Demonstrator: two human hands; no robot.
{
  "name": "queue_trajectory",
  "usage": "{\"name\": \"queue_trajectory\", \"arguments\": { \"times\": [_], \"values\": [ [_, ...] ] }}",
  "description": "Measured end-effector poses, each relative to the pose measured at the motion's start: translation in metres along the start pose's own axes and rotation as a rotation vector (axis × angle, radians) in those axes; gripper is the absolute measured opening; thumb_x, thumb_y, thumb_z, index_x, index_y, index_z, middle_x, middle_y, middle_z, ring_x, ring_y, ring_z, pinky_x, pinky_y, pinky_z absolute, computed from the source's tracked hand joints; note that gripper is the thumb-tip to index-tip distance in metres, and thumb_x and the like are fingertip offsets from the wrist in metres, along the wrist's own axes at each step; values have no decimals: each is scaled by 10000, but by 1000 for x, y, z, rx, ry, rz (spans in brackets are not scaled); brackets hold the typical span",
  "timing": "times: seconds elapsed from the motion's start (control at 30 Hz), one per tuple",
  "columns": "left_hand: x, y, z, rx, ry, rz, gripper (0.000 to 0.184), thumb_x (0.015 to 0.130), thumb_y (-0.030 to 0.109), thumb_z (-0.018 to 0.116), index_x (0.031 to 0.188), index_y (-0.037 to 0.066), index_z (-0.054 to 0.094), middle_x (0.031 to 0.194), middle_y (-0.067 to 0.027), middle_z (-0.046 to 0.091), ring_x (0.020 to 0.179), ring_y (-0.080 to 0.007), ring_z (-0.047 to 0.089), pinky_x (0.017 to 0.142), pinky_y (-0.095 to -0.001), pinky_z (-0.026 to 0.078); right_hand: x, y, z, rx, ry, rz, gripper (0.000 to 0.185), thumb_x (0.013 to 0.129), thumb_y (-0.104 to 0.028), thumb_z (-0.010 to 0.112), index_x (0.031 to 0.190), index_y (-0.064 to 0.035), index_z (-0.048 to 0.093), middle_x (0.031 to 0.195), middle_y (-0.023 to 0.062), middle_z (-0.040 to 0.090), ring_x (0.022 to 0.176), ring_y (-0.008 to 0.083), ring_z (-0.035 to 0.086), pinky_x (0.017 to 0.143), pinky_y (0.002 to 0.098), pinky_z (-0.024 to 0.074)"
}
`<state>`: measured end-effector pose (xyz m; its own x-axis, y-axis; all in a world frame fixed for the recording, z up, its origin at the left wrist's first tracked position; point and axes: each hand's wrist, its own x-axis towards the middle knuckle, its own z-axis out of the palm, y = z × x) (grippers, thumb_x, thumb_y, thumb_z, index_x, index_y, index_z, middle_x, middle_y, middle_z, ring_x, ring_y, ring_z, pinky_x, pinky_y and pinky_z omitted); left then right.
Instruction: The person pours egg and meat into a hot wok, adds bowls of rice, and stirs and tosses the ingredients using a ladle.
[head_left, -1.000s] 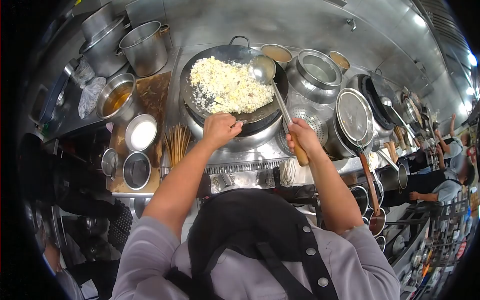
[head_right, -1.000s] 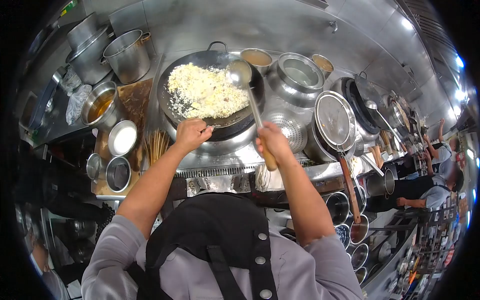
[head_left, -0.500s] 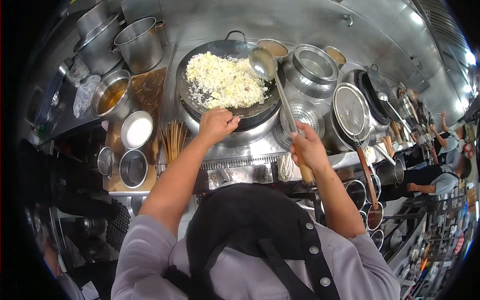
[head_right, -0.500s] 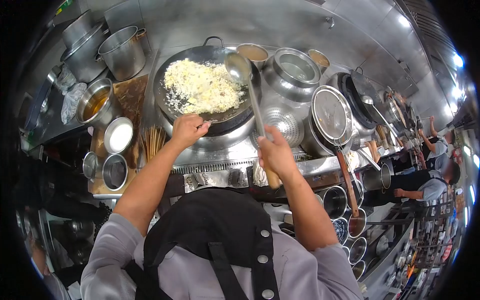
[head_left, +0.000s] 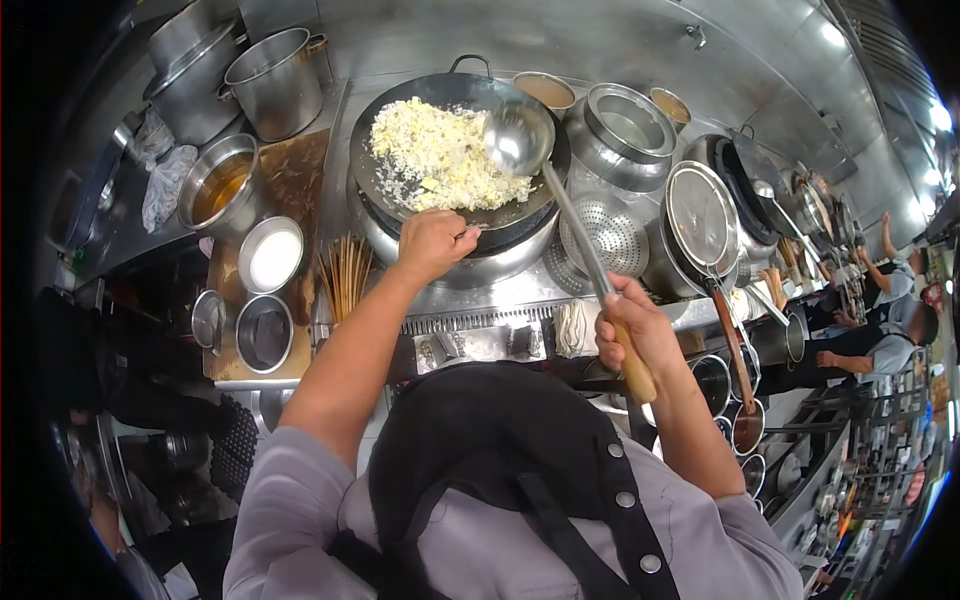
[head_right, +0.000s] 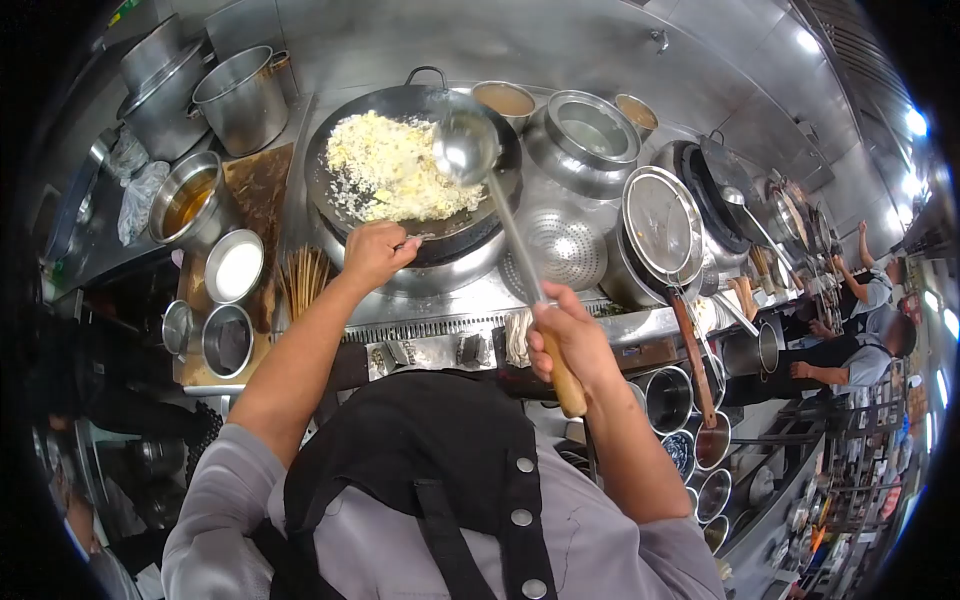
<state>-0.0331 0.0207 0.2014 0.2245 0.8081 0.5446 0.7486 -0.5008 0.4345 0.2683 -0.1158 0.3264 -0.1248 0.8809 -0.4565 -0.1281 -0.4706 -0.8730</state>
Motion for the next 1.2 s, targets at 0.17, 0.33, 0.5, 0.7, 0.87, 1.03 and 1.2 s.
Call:
{"name": "queue_trajectory", "arguments": {
  "times": [0.17,0.33,0.5,0.7,0.87,1.03,1.2],
  "values": [
    [0,2,-4,-18,-20,9,407,880,349,722,627,55,598,670,-121,610,713,-346,629,651,-483,496,40,12,8,-277,37,-110,478,1039,-197,577,1478,-88,424,702,34,559,504,125,530,439,279,424],
    [1,-1,-1,-15,-14,15,408,879,343,730,625,54,594,675,-122,605,706,-350,626,644,-483,492,18,4,-3,-172,95,-96,455,1041,-183,557,1471,-98,434,722,26,568,503,120,532,453,276,440],
    [-1,1,-1,4,0,-3,404,876,343,734,627,56,595,677,-118,605,703,-345,622,643,-482,489,49,-5,-3,-217,69,-39,438,1046,-200,551,1467,-137,446,728,23,570,494,116,524,449,277,435],
    [-8,0,3,-9,38,30,382,871,330,752,639,74,589,720,-86,608,798,-326,629,700,-483,484,9,19,-10,-14,0,35,453,1047,-195,555,1481,-134,440,716,30,571,496,131,529,431,287,421],
    [-44,10,7,31,237,85,290,900,233,742,1120,61,665,1095,-120,583,1107,-370,533,1026,-522,425,15,14,20,-266,12,-84,468,1046,-181,555,1497,-134,440,712,34,554,480,141,502,432,296,423],
    [-45,15,3,72,209,63,426,896,199,755,1270,43,623,1169,-145,583,1158,-383,532,1052,-505,421,-9,8,-2,173,-181,90,452,1051,-193,565,1487,-147,454,710,32,546,484,134,498,439,263,409],
    [-38,13,-2,29,199,39,338,877,184,772,1167,45,666,1130,-117,597,1158,-367,528,1029,-508,425,23,16,24,-254,-97,29,446,1054,-195,570,1482,-144,454,729,34,570,515,119,514,454,276,424]
  ]
}}
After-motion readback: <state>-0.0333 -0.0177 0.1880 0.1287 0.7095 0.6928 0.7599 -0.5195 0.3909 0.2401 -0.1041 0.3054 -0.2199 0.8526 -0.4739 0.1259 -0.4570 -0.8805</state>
